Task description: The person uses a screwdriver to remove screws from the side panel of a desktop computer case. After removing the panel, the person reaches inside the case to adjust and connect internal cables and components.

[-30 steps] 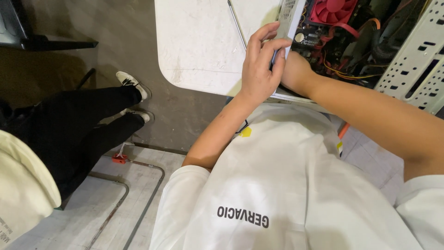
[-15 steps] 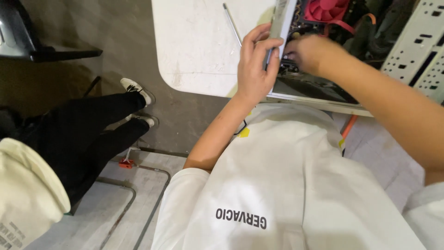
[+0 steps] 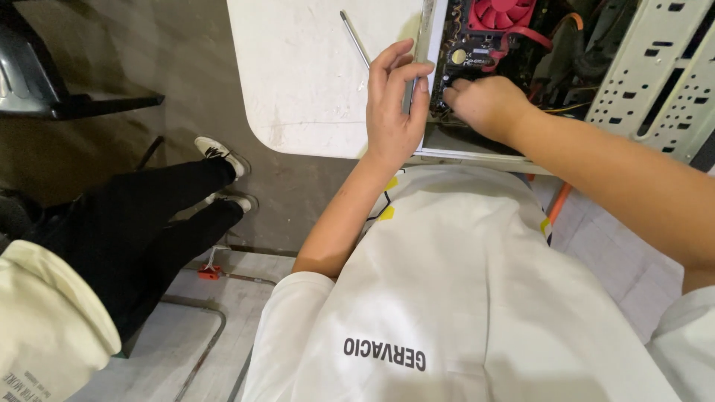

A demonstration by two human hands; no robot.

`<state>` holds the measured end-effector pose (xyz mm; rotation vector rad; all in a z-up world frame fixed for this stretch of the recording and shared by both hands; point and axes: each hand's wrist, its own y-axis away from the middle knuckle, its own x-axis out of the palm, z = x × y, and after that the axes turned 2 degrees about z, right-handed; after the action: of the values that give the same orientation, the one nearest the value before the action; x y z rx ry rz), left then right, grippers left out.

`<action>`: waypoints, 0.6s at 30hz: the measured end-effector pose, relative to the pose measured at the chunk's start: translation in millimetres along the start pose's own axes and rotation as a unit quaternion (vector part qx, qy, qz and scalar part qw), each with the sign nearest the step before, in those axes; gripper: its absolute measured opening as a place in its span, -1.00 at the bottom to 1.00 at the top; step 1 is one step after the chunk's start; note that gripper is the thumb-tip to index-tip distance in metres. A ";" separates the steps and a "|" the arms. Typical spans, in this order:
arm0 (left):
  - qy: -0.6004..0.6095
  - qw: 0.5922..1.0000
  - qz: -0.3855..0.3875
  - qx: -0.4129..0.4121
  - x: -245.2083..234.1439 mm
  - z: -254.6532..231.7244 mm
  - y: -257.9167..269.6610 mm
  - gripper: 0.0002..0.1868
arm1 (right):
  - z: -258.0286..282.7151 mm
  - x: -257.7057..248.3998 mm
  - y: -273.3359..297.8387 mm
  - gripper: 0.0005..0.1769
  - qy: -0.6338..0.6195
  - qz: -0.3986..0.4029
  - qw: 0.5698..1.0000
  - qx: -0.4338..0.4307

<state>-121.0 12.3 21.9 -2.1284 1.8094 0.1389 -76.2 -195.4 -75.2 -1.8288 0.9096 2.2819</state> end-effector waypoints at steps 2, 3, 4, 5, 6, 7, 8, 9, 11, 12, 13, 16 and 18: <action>0.005 1.000 -0.004 0.000 0.9 -0.4 -0.3 -0.82 | 0.7 -1.9 -2.1 -0.80 0.007 0.000 1.000 -0.016; 0.004 1.000 -0.004 0.002 0.9 -0.8 -0.2 -0.82 | 2.0 -1.3 -2.0 -0.83 0.018 -0.038 0.998 -0.041; 0.001 1.000 -0.005 0.006 -0.4 -0.6 -0.8 -0.83 | 3.2 -1.0 -4.3 -0.85 0.030 -0.078 0.994 -0.067; 0.000 1.000 -0.008 0.006 -0.7 -0.2 -1.0 -0.83 | 3.8 -1.8 -4.1 -0.85 0.031 -0.079 0.994 -0.069; 0.001 1.000 -0.005 0.007 -0.8 0.0 -0.6 -0.82 | 4.7 -2.4 -3.2 -0.85 0.044 -0.083 0.993 -0.066; 0.002 1.000 -0.003 0.008 -1.1 0.5 -0.1 -0.82 | 5.7 -2.8 -2.6 -0.85 0.057 -0.087 0.993 -0.062; 0.001 1.000 -0.006 0.006 -0.9 -0.5 -0.7 -0.82 | 3.9 -2.2 -2.0 -0.85 0.058 -0.086 0.992 -0.065; -0.001 1.000 -0.008 0.008 -0.7 -1.2 -1.3 -0.82 | 2.1 -1.4 -1.6 -0.85 0.086 -0.115 0.987 -0.073; -0.006 1.000 -0.011 0.008 -1.3 -1.4 -0.5 -0.82 | 3.2 -1.6 -1.8 -0.83 0.112 -0.144 0.980 -0.082; -0.007 1.000 -0.010 0.010 -1.1 -0.6 -0.9 -0.82 | 4.1 -3.3 -2.5 -0.84 0.097 -0.141 0.982 -0.079; -0.008 1.000 -0.008 0.012 -0.8 0.2 -1.4 -0.83 | 4.7 -5.0 -3.2 -0.84 0.083 -0.137 0.984 -0.075; -0.003 1.000 -0.010 0.008 -1.1 -1.7 -1.3 -0.82 | 5.6 -2.9 -3.6 -0.66 0.067 -0.100 0.990 -0.075; -0.002 1.000 -0.007 0.013 -1.6 -1.0 -2.1 -0.83 | 4.1 -5.0 -1.7 -0.69 0.039 -0.076 0.993 -0.076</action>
<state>-119.3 13.8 23.7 -2.1205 1.7852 0.1159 -77.6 -190.4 -70.8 -1.9849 0.5964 2.2560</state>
